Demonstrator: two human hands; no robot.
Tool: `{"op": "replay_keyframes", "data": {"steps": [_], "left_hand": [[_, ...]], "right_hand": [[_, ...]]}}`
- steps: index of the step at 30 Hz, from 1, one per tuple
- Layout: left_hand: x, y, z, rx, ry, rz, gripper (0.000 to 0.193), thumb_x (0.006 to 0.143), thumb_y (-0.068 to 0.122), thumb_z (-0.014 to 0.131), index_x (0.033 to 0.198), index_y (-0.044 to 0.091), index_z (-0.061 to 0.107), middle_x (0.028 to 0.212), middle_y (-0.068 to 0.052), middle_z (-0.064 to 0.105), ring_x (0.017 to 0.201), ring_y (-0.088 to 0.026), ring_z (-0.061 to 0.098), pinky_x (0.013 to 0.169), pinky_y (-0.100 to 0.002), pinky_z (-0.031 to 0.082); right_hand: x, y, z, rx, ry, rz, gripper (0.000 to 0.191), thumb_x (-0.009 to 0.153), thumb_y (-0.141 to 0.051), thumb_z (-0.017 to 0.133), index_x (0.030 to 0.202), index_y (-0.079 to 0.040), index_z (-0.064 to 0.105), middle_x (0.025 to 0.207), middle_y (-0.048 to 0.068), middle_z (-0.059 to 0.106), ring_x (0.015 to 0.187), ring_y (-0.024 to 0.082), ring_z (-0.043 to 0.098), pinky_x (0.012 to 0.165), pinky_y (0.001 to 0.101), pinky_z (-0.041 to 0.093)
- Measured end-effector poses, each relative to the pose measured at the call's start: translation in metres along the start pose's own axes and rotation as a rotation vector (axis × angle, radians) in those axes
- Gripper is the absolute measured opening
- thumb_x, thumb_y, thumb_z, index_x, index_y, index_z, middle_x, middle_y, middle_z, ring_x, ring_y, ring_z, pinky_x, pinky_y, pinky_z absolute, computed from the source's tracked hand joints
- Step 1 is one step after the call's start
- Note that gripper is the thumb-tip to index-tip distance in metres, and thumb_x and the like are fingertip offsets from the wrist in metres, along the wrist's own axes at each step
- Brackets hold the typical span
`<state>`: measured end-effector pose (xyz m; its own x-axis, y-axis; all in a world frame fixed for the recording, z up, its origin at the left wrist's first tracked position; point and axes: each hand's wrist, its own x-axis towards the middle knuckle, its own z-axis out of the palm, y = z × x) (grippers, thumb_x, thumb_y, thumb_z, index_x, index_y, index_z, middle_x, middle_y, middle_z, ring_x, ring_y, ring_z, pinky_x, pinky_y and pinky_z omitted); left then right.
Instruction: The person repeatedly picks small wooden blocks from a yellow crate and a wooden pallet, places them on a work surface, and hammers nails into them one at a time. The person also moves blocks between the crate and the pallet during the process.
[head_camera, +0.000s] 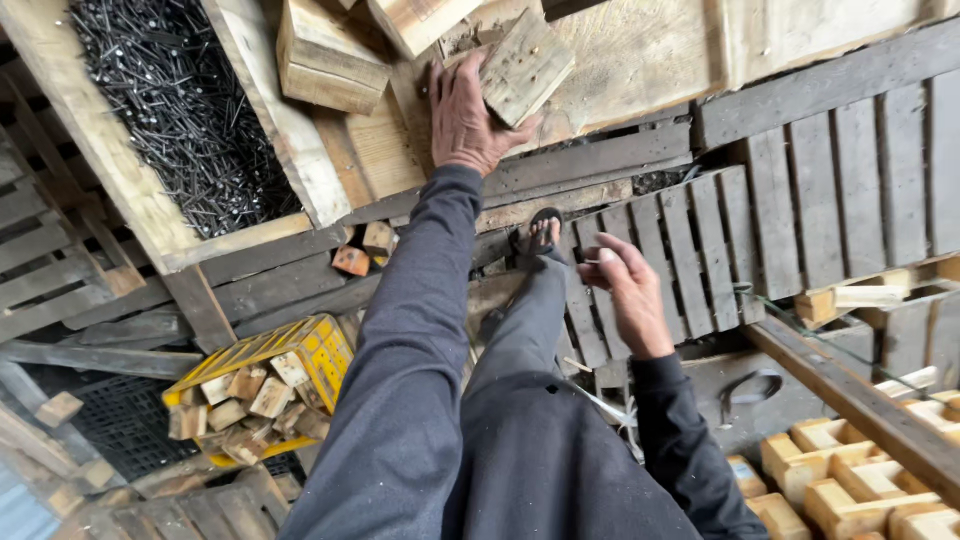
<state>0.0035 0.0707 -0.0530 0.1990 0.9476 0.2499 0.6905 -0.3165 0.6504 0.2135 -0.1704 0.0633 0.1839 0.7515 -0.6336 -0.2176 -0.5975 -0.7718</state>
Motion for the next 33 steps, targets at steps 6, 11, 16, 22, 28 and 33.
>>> {"op": "replay_keyframes", "data": {"steps": [6, 11, 16, 22, 28, 33], "left_hand": [[-0.008, 0.003, 0.006, -0.054, -0.081, -0.105, 0.127, 0.05, 0.075, 0.093, 0.146, 0.016, 0.033, 0.136, -0.011, 0.06, 0.13, -0.03, 0.057, 0.126, -0.051, 0.028], [-0.008, 0.009, 0.007, 0.054, 0.026, -0.003, 0.12, 0.054, 0.076, 0.094, 0.14, 0.018, 0.032, 0.136, -0.019, 0.056, 0.127, -0.035, 0.054, 0.123, -0.052, 0.028], [-0.002, 0.022, -0.004, -0.045, -0.087, -0.098, 0.119, 0.052, 0.069, 0.094, 0.142, 0.019, 0.032, 0.138, -0.01, 0.059, 0.135, -0.033, 0.054, 0.128, -0.048, 0.028], [0.013, 0.034, -0.018, 0.027, -0.31, -0.224, 0.127, 0.05, 0.071, 0.093, 0.146, 0.018, 0.03, 0.153, -0.017, 0.046, 0.145, -0.04, 0.039, 0.126, -0.054, 0.018], [0.018, 0.039, -0.025, -0.127, -0.369, -0.32, 0.132, 0.048, 0.069, 0.094, 0.149, 0.015, 0.028, 0.156, -0.022, 0.036, 0.147, -0.04, 0.029, 0.124, -0.055, 0.015], [0.017, 0.042, -0.026, -0.026, -0.361, -0.313, 0.116, 0.048, 0.049, 0.095, 0.145, 0.021, 0.038, 0.151, -0.008, 0.051, 0.151, -0.031, 0.041, 0.132, -0.047, 0.02]], "right_hand": [[0.047, -0.046, 0.019, -0.129, -0.29, -0.005, 0.042, 0.106, -0.021, 0.054, 0.141, 0.002, 0.057, 0.121, 0.011, 0.072, 0.109, 0.015, 0.07, 0.099, 0.0306, 0.055], [0.08, -0.113, 0.022, -0.351, -0.341, -0.054, 0.044, 0.106, -0.023, 0.056, 0.142, 0.001, 0.058, 0.12, 0.012, 0.072, 0.102, 0.018, 0.07, 0.094, 0.0327, 0.057], [0.127, -0.187, 0.055, -0.496, -0.39, -0.33, 0.047, 0.106, -0.023, 0.06, 0.145, 0.002, 0.053, 0.132, 0.016, 0.067, 0.116, 0.021, 0.068, 0.102, 0.0349, 0.057], [0.196, -0.216, 0.168, -0.939, -0.346, -0.617, 0.106, 0.095, -0.037, 0.09, 0.163, 0.002, 0.019, 0.155, 0.033, 0.032, 0.139, 0.043, 0.045, 0.109, 0.0548, 0.048], [0.229, -0.227, 0.201, -1.025, -0.478, -0.462, 0.111, 0.08, -0.035, 0.09, 0.161, -0.006, 0.02, 0.144, 0.026, 0.042, 0.133, 0.04, 0.055, 0.105, 0.0524, 0.057], [0.227, -0.271, 0.109, -0.284, -0.684, -0.183, 0.112, 0.074, -0.033, 0.093, 0.155, -0.008, 0.021, 0.148, 0.026, 0.042, 0.133, 0.035, 0.056, 0.112, 0.0535, 0.056]]}}
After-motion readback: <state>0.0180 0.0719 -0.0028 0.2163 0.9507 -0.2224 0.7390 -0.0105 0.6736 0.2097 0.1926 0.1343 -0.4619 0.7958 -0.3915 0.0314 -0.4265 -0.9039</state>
